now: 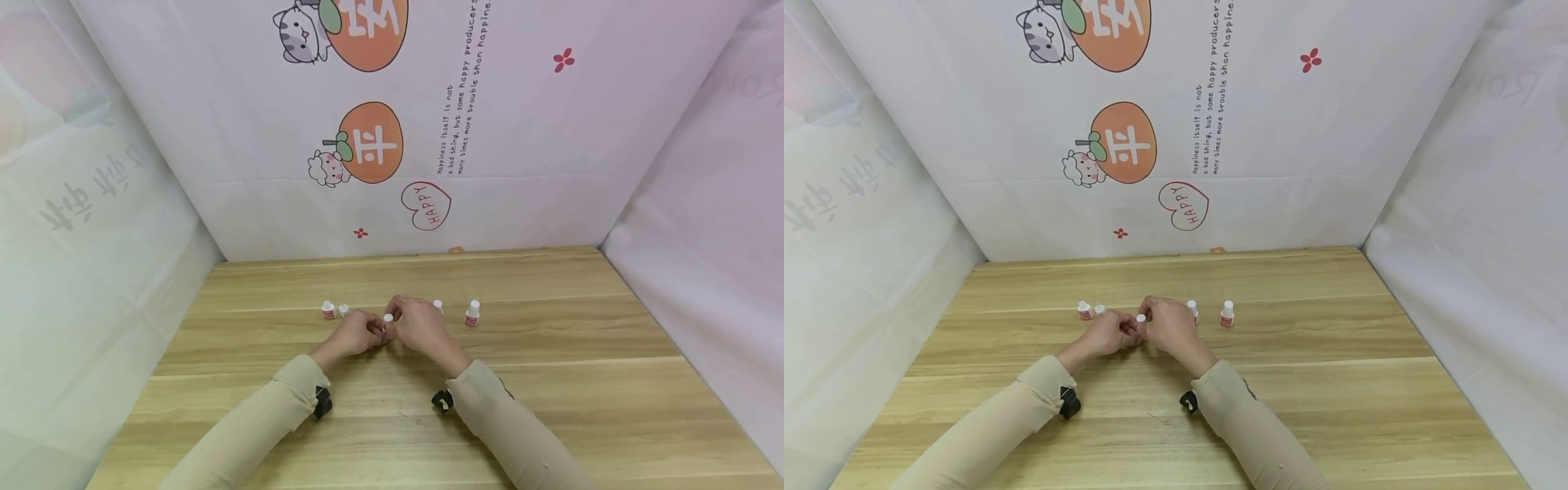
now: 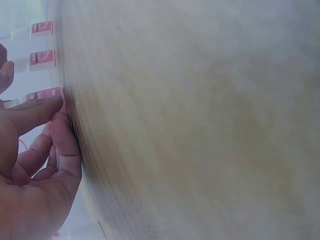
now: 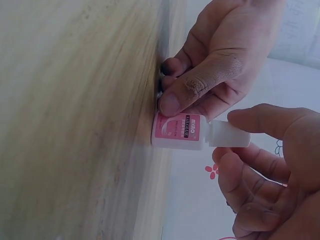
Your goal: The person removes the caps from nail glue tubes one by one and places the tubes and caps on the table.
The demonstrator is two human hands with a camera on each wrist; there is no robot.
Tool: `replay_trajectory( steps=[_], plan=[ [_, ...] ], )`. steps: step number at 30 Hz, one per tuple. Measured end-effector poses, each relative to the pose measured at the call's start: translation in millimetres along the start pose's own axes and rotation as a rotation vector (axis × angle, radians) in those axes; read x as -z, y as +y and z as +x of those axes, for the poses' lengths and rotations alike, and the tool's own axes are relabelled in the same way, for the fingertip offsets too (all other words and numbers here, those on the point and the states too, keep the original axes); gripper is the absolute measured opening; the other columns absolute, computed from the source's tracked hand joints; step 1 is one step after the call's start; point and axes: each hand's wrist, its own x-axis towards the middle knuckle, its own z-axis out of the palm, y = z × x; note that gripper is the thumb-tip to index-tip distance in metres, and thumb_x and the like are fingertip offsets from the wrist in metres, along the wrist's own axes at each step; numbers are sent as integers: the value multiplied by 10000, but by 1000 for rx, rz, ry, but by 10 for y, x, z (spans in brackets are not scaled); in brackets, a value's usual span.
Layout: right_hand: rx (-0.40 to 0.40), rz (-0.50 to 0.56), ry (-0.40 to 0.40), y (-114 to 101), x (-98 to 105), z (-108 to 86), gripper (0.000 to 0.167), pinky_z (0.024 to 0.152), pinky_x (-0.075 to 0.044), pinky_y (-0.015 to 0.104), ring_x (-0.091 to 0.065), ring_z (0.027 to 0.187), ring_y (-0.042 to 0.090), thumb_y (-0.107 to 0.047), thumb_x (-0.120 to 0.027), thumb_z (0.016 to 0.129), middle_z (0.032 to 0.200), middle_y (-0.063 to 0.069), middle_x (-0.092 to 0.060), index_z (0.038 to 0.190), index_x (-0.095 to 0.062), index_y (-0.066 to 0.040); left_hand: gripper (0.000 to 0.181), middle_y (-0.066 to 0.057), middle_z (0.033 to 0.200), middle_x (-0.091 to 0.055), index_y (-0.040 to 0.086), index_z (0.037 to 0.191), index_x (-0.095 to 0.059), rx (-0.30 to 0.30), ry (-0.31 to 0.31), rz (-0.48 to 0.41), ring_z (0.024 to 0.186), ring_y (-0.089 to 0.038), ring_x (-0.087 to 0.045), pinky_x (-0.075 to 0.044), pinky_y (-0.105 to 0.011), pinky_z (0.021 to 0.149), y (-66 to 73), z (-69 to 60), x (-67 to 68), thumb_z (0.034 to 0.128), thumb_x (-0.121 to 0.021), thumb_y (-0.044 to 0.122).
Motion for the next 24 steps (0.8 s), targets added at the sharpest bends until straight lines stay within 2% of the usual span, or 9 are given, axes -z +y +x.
replay_trajectory(
  steps=[6, 14, 24],
  plan=[
    [21, -41, 3, 4, -20, 11, 161, 718, -518, 336, -651, 842, 156, -275, -770, 840, 933, -67, -729, 975, -691, -237, 85, -35, 779, -713, 41, 912, -740, 4, 0, -6, 646, -66, -575, -466, -184, 580, -3, 2, -5, 828, -742, 29],
    [-13, 7, 2, 3, -8, 13, 148, 658, -485, 305, -613, 764, 121, -307, -773, 849, 891, -68, -718, 939, -678, -239, 110, -40, 789, -720, 36, 930, -746, 2, 5, -7, 638, -69, -575, -469, -194, 569, -3, -2, -8, 823, -735, 15],
    [-3, 7, 5, 1, -5, 11, 165, 681, -500, 321, -630, 791, 140, -295, -773, 848, 914, -65, -724, 976, -691, -231, 89, -33, 780, -709, 40, 913, -738, 1, 3, 11, 637, -65, -565, -463, -190, 570, 4, 2, -4, 825, -745, 27]
  ],
)
